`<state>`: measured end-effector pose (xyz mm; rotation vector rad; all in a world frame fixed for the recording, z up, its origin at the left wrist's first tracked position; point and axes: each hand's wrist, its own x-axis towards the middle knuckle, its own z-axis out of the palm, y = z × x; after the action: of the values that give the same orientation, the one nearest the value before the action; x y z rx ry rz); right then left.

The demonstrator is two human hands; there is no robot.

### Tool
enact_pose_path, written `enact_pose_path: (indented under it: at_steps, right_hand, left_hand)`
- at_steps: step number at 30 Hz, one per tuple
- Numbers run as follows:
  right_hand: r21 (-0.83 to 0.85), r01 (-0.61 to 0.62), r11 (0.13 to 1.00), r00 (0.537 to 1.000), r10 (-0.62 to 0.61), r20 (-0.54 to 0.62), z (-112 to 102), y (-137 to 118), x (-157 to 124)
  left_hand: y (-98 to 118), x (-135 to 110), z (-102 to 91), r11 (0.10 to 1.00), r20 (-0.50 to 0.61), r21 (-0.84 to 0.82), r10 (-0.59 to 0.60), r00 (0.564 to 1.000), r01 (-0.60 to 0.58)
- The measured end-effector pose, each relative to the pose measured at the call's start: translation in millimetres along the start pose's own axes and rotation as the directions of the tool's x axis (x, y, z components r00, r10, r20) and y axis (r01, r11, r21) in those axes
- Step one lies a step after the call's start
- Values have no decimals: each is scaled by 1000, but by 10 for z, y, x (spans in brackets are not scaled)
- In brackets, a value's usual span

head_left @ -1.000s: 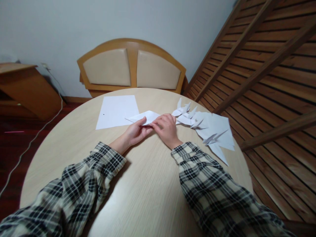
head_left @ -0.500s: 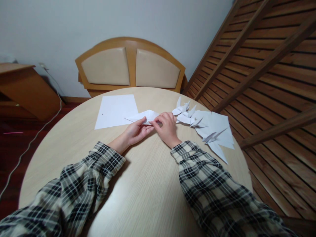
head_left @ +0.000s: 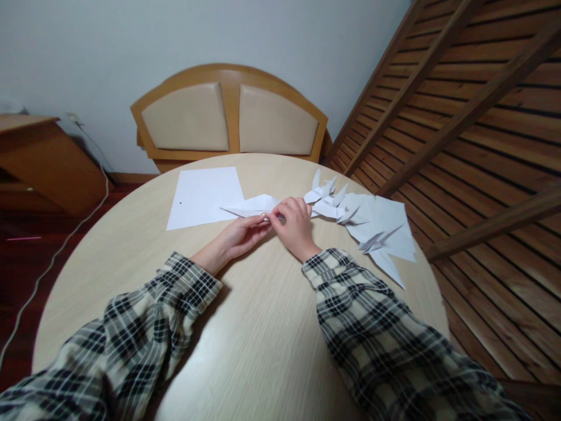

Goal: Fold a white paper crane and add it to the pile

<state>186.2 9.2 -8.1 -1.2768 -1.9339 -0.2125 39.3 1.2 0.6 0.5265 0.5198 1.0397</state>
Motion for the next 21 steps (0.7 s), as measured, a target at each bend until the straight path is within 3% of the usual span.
enact_pose_path:
  at_steps: [14, 21]
  right_hand:
    - [16, -42, 999, 999, 42, -1, 6, 4, 6]
    - [-62, -19, 998, 1000, 21, 22, -4, -14, 5]
  left_hand:
    - [-11, 27, 7, 999, -27, -26, -29, 999, 29]
    - [-1, 22, 47, 999, -73, -22, -42, 996, 41]
